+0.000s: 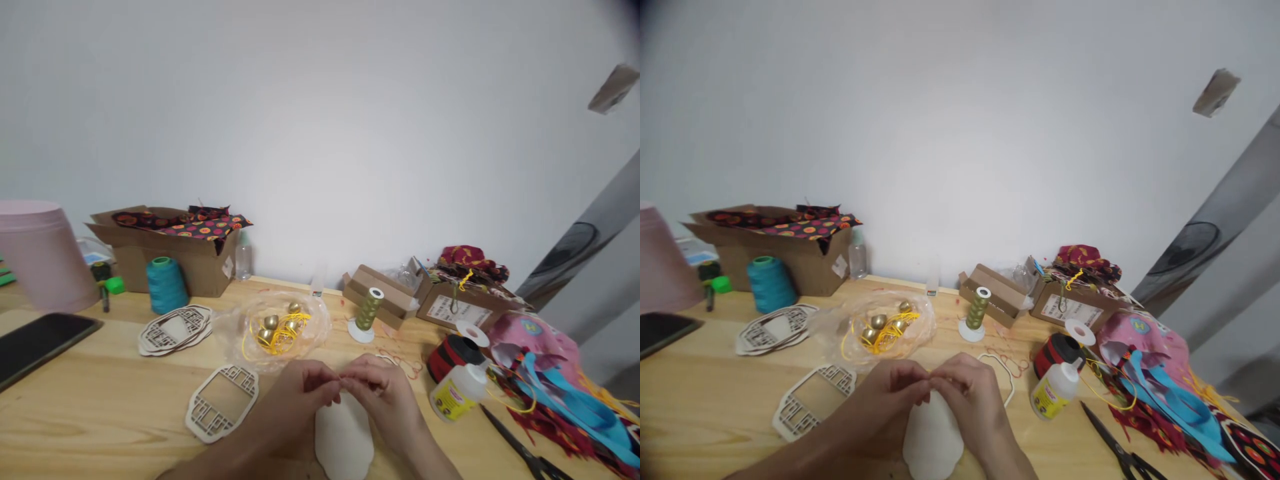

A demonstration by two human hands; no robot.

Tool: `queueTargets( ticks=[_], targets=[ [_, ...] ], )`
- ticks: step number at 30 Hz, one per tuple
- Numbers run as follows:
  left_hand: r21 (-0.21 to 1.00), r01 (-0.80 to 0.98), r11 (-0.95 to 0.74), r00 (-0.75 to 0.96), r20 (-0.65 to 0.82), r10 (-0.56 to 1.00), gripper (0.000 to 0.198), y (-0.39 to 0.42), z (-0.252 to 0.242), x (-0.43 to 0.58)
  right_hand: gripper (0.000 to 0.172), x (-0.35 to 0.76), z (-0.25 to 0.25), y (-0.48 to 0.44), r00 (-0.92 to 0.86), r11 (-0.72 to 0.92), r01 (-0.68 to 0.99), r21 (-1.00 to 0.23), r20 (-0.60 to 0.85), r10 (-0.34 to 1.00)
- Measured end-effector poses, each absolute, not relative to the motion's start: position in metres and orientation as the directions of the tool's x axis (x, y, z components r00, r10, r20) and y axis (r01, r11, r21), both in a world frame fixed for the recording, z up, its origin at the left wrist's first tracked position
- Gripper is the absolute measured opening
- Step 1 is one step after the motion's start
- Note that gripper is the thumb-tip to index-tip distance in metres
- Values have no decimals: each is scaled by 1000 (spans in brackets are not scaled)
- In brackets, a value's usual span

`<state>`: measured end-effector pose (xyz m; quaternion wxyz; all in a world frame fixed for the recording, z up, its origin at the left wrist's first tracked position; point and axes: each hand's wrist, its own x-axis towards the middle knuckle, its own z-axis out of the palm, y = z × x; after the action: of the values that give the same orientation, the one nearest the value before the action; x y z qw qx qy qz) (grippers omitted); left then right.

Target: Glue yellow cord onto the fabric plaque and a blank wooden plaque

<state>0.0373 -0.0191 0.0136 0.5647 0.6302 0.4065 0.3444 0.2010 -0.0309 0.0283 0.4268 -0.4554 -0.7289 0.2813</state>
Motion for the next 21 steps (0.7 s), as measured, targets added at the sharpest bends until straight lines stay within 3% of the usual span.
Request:
queueTargets(
  ticks=[5, 13, 16, 21],
  targets=[
    [992, 127, -22, 437, -36, 899, 28, -17, 12, 32, 19, 203, 28, -27, -427, 615, 520, -592, 444, 788],
    [999, 0, 48, 446, -44, 894, 27, -12, 9, 27, 24, 197, 36, -18, -579, 690, 554, -466, 380, 721],
    [990, -66, 122, 454, -79, 888, 28, -11, 8, 26, 23, 198, 34, -16, -577, 700, 525, -484, 401, 711],
    [950, -183, 254, 472, -142, 870, 30, -14, 6, 26, 22, 200, 24, -15, -511, 667, 423, -614, 446, 735]
  ],
)
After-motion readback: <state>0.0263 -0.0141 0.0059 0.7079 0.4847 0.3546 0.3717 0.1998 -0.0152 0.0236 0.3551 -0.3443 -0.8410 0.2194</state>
